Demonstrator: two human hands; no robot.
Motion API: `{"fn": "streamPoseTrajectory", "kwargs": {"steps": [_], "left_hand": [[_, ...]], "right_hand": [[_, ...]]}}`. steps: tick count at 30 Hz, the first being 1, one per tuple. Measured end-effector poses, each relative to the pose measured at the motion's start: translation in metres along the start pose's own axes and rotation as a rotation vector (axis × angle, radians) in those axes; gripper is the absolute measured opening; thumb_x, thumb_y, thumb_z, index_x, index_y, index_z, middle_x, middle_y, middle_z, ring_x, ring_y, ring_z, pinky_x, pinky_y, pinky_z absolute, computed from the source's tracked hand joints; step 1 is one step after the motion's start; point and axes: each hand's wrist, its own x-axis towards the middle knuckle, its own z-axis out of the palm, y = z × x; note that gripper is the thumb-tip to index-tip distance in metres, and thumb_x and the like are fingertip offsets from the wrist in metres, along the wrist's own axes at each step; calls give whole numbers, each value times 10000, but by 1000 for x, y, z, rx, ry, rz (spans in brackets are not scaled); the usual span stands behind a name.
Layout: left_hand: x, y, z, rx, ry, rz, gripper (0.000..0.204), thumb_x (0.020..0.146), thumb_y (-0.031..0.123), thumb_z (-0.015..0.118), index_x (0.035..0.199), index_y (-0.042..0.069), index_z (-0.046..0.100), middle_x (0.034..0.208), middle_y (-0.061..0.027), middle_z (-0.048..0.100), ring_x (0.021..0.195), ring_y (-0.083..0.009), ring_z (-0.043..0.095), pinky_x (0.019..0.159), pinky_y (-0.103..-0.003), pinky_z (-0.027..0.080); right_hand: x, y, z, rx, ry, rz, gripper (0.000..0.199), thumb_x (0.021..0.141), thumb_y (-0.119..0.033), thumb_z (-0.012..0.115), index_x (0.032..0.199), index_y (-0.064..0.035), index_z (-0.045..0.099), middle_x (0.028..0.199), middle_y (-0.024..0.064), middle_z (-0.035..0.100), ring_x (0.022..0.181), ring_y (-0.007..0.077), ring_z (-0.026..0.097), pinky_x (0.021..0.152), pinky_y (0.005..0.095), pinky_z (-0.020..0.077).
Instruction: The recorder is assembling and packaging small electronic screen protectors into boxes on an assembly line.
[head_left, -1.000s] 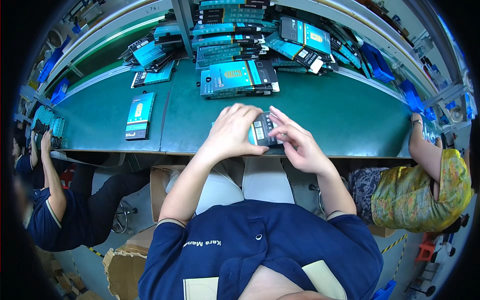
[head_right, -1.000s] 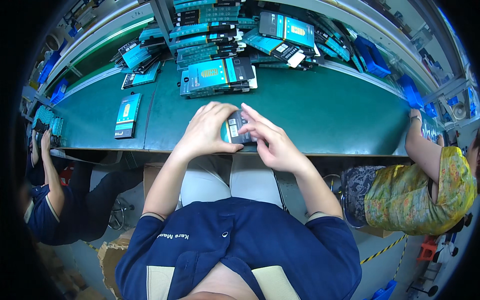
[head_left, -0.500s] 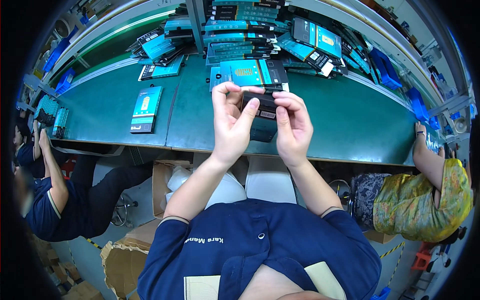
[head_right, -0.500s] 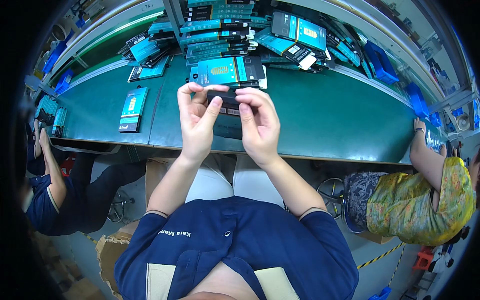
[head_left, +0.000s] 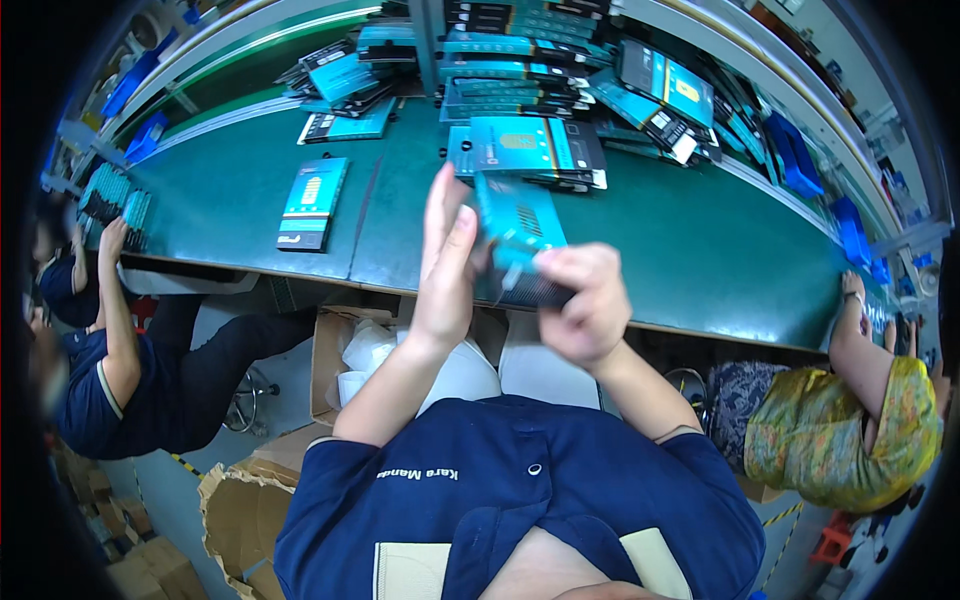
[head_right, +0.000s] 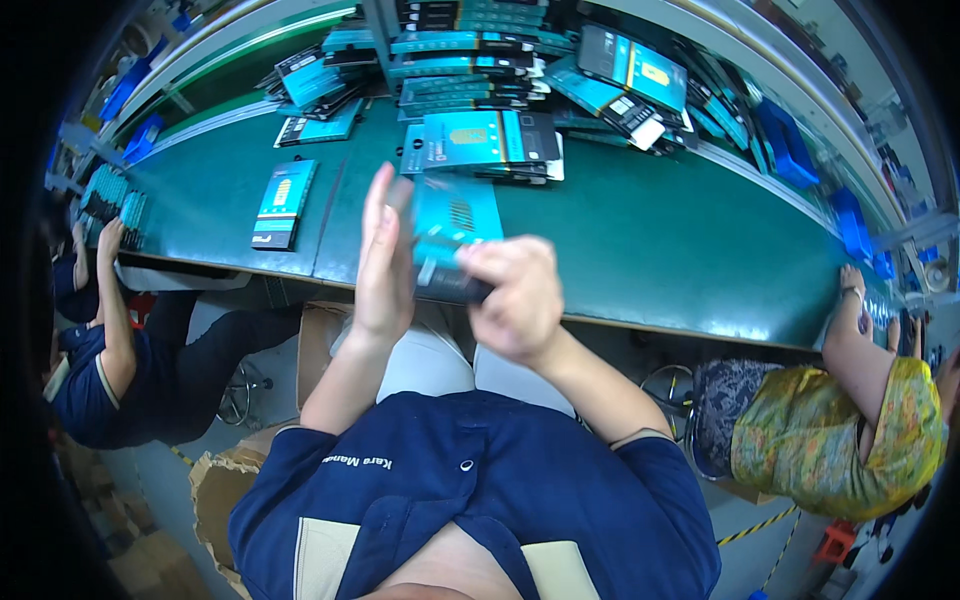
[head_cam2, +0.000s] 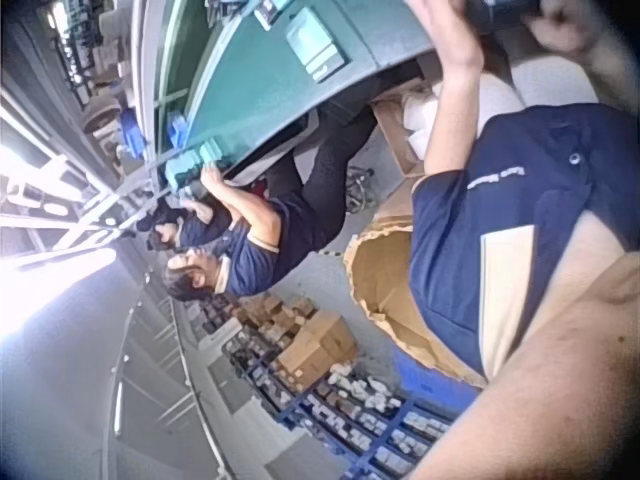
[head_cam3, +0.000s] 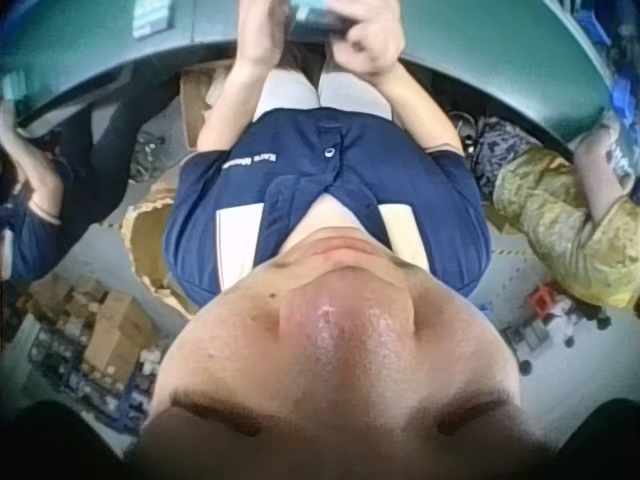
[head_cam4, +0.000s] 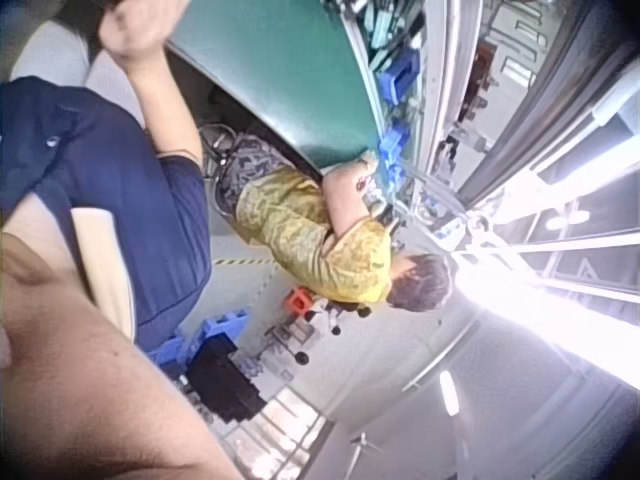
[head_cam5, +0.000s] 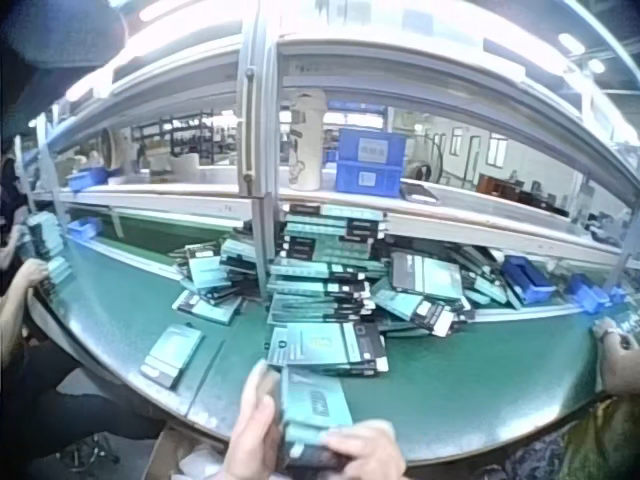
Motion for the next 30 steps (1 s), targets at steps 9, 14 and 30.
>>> {"fn": "streamPoseTrajectory", "kwargs": {"steps": [9,14,30], "left_hand": [[73,95,-188,1234,345,113,445,901,117,653,1321,4,560,1388,-228,512,1082,-255,633,845,-314,532],[81,84,-171,1685,267,155,520,834,281,723,1309,125,578,1432,-258,436,1236,-433,514,974,-465,476],[36,-2,-36,1604,-551,553,713,762,347,782,1401,183,510,1517,-185,351,1403,-380,321,1155,-547,212]], "right_hand": [[31,59,-9,-398,-472,199,302,763,-144,762,1032,-94,635,1293,126,578,1260,362,496,1044,475,406],[34,91,-25,-536,-522,470,542,791,-126,740,1296,-120,542,1418,151,483,1297,354,472,1100,518,349],[-17,68,-64,13,-87,618,159,766,107,635,859,0,705,950,103,703,865,189,675,741,281,533]]}}
